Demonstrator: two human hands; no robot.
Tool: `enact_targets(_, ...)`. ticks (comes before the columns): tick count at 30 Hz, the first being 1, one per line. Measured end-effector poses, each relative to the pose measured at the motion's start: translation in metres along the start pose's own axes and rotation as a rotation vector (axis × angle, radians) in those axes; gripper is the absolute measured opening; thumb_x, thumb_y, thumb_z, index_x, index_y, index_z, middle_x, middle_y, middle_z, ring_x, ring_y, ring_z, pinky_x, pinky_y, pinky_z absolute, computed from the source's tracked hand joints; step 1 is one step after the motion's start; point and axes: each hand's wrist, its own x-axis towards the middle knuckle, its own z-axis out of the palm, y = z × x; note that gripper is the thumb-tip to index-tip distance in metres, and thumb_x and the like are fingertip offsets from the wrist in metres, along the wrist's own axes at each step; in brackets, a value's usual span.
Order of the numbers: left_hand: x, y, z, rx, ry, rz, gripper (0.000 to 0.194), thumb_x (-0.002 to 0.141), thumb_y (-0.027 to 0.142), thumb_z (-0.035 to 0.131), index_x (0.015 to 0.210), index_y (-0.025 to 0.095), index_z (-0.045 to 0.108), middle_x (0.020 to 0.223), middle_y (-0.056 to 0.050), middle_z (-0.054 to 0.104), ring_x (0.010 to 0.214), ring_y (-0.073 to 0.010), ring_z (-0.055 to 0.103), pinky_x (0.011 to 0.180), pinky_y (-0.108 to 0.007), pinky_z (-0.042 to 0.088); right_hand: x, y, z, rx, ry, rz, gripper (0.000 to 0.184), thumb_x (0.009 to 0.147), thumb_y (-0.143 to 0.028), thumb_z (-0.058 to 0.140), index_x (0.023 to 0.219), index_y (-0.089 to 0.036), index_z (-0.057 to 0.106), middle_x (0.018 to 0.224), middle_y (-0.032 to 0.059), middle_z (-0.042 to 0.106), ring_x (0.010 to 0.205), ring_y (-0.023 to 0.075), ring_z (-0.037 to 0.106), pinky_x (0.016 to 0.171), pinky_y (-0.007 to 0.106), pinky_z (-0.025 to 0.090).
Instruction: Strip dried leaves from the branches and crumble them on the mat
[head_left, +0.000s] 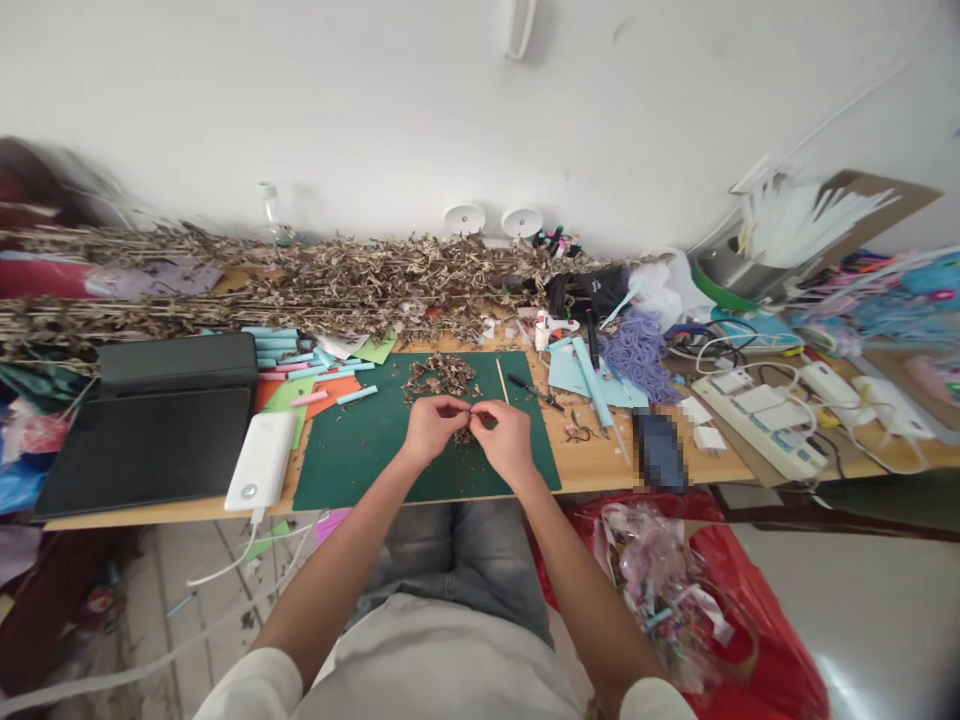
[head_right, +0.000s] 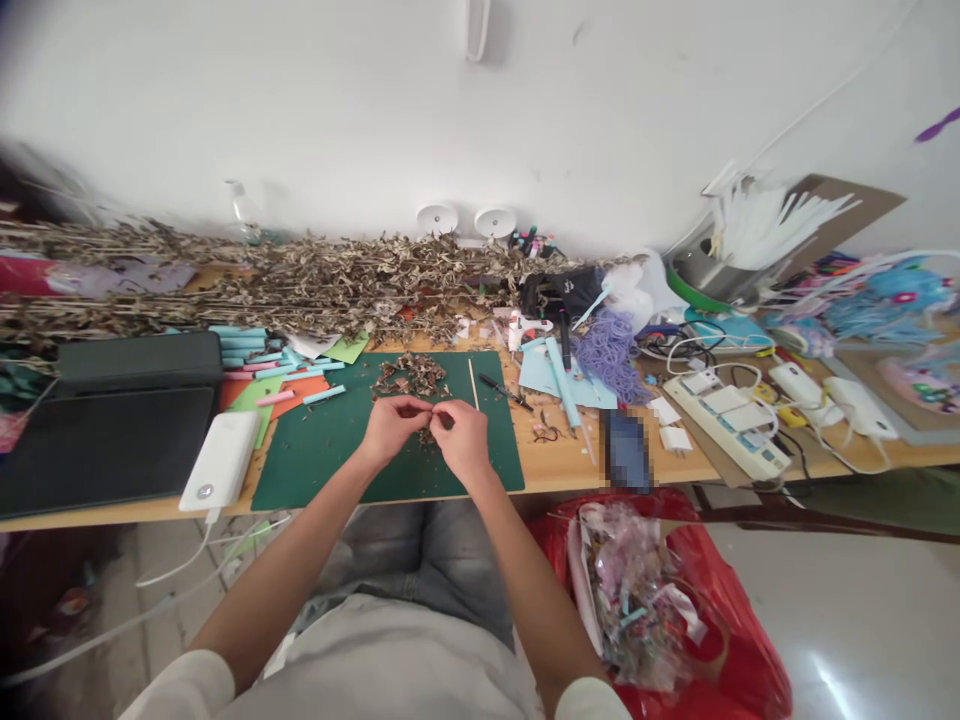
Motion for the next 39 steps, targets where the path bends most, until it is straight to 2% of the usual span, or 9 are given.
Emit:
enact_targets(4,-0.001,0.0,-0.004,0.167,0.073,0.07,0.013,0.066,0.02,0.07,0.077,0.018,0.077,0.071,-0.004,0.073,0.067,-0.0185,0.066,0.062,-0.027,0.049,-0.001,0.005,-0.001,-0.222,0.03,-0.088,0.02,0.081,-0.012,0.051,0.085,-0.019,0.07,0.085,0.0078,0.07,0.083,0.0217,0.065,0.077,0.032,0.05)
enact_targets(8,0.002,-0.002,-0.008,0.031,0.054,0.023,0.02,0.064,0.031,0.077,0.079,0.017,0.077,0.073,-0.005,0.074,0.067,-0.0192,0.067,0.064,-0.029,0.051,0.0,0.014,-0.007,-0.215,-0.085,-0.06,0.018,0.085,-0.015,0.055,0.087,-0.02,0.072,0.085,0.0065,0.071,0.079,0.0209,0.065,0.076,0.033,0.051)
enact_targets(12,0.002,-0.002,-0.003,-0.216,0.026,-0.049,0.028,0.056,0.033,0.084,0.075,0.015,0.073,0.066,-0.003,0.071,0.063,-0.0169,0.066,0.065,-0.029,0.053,-0.001,0.011,-0.013,-0.083,-0.066,-0.052,0.015,0.083,-0.022,0.062,0.094,-0.021,0.073,0.095,0.0066,0.071,0.088,0.0208,0.065,0.083,0.035,0.052)
enact_targets(15,-0.002,0.001,0.003,-0.303,0.005,-0.088,0.032,0.053,0.035,0.086,0.072,0.014,0.071,0.064,-0.003,0.07,0.059,-0.0149,0.064,0.064,-0.028,0.053,-0.002,0.005,-0.012,0.133,-0.078,-0.018,0.026,0.081,-0.025,0.067,0.107,-0.023,0.071,0.1,0.0049,0.071,0.082,0.0177,0.067,0.077,0.031,0.056)
enact_targets(19,-0.006,0.001,0.006,-0.38,-0.004,-0.149,0.033,0.051,0.035,0.087,0.072,0.013,0.073,0.068,-0.003,0.072,0.062,-0.014,0.065,0.069,-0.029,0.055,-0.001,0.004,-0.006,0.218,-0.049,0.012,0.014,0.08,-0.026,0.069,0.092,-0.024,0.075,0.092,0.0034,0.074,0.078,0.0177,0.069,0.074,0.03,0.057)
enact_targets(24,-0.006,-0.007,0.001,-0.425,-0.069,-0.21,0.035,0.055,0.033,0.085,0.081,0.012,0.075,0.077,-0.006,0.075,0.071,-0.0169,0.069,0.08,-0.034,0.056,0.0,0.009,-0.002,0.096,-0.002,-0.054,0.012,0.084,-0.022,0.064,0.086,-0.023,0.076,0.088,0.0035,0.074,0.08,0.0179,0.069,0.075,0.03,0.055)
enact_targets(29,-0.008,-0.004,0.002,-0.157,0.021,-0.016,0.025,0.067,0.024,0.075,0.089,0.013,0.072,0.073,-0.004,0.073,0.067,-0.0167,0.068,0.068,-0.028,0.055,-0.003,0.004,0.007,-0.133,0.013,-0.176,0.019,0.087,-0.016,0.054,0.088,-0.02,0.073,0.088,0.0067,0.071,0.08,0.0187,0.067,0.076,0.031,0.053)
enact_targets(34,-0.014,0.0,0.0,0.201,0.082,0.175,0.016,0.078,0.018,0.064,0.093,0.016,0.069,0.075,-0.003,0.073,0.068,-0.0155,0.068,0.066,-0.025,0.052,-0.005,0.009,0.007,-0.161,0.094,-0.134,0.018,0.087,-0.016,0.052,0.09,-0.019,0.07,0.089,0.0073,0.07,0.082,0.0195,0.066,0.077,0.03,0.052)
enact_targets(39,-0.011,-0.01,-0.002,0.677,0.01,0.425,0.019,0.091,0.025,0.054,0.092,0.018,0.072,0.089,-0.007,0.073,0.081,-0.02,0.067,0.077,-0.032,0.051,-0.004,0.021,0.003,-0.179,0.004,-0.074,0.017,0.089,-0.019,0.055,0.093,-0.02,0.071,0.089,0.0058,0.071,0.082,0.0206,0.065,0.078,0.032,0.051)
